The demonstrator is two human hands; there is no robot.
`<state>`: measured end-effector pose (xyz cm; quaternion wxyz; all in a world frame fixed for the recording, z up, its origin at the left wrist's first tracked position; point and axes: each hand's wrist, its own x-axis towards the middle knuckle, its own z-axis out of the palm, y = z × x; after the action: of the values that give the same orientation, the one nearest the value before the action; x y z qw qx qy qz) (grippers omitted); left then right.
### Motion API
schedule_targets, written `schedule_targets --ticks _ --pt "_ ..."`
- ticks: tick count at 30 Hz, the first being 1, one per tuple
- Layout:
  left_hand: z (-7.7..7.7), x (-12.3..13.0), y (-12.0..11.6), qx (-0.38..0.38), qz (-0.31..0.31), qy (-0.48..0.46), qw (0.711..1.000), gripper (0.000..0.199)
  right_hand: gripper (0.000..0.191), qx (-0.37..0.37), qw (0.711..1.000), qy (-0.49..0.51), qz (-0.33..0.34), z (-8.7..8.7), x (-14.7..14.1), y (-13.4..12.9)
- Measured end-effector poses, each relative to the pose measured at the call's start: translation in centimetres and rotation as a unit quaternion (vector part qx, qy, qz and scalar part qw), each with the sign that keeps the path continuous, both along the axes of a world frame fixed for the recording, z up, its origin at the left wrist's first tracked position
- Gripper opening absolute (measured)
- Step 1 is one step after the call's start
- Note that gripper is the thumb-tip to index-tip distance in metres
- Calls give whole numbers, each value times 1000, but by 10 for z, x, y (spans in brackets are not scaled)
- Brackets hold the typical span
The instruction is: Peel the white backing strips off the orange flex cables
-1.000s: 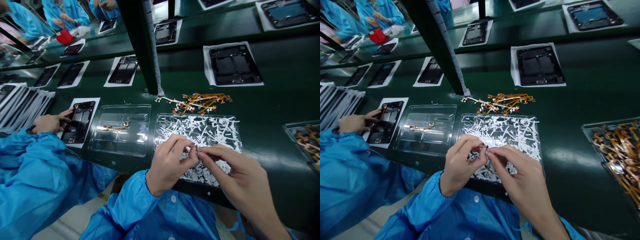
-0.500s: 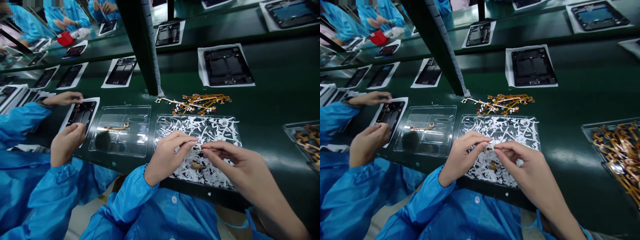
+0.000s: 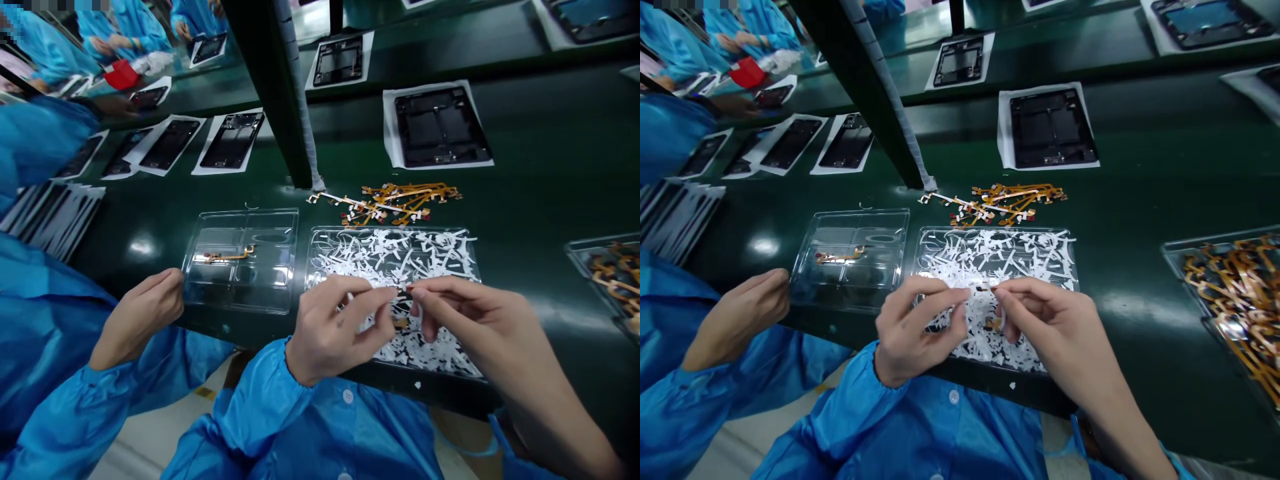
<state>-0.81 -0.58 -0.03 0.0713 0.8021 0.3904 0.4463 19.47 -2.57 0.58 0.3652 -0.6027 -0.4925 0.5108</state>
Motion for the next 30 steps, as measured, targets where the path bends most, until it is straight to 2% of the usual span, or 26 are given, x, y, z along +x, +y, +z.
schedule_targets --ticks 3,12,16,22,27,30 --pt "-4 3 0 -3 -27 58 998 13 31 -14 999 33 22 0 -3 -2" --pt "-7 4 1 -13 -5 100 995 15 27 -1 997 48 53 -1 -8 -3" --pt "-12 6 2 -16 9 98 995 10 27 12 998 12 68 -2 -7 -4" --pt "-13 0 11 -32 43 116 992 6 26 89 985 -145 28 -3 8 -2" --pt "-7 5 8 27 5 76 997 10 25 98 984 -142 43 -2 8 -2" --pt "-7 9 6 31 -1 83 996 11 22 104 985 -128 54 -1 2 -3"
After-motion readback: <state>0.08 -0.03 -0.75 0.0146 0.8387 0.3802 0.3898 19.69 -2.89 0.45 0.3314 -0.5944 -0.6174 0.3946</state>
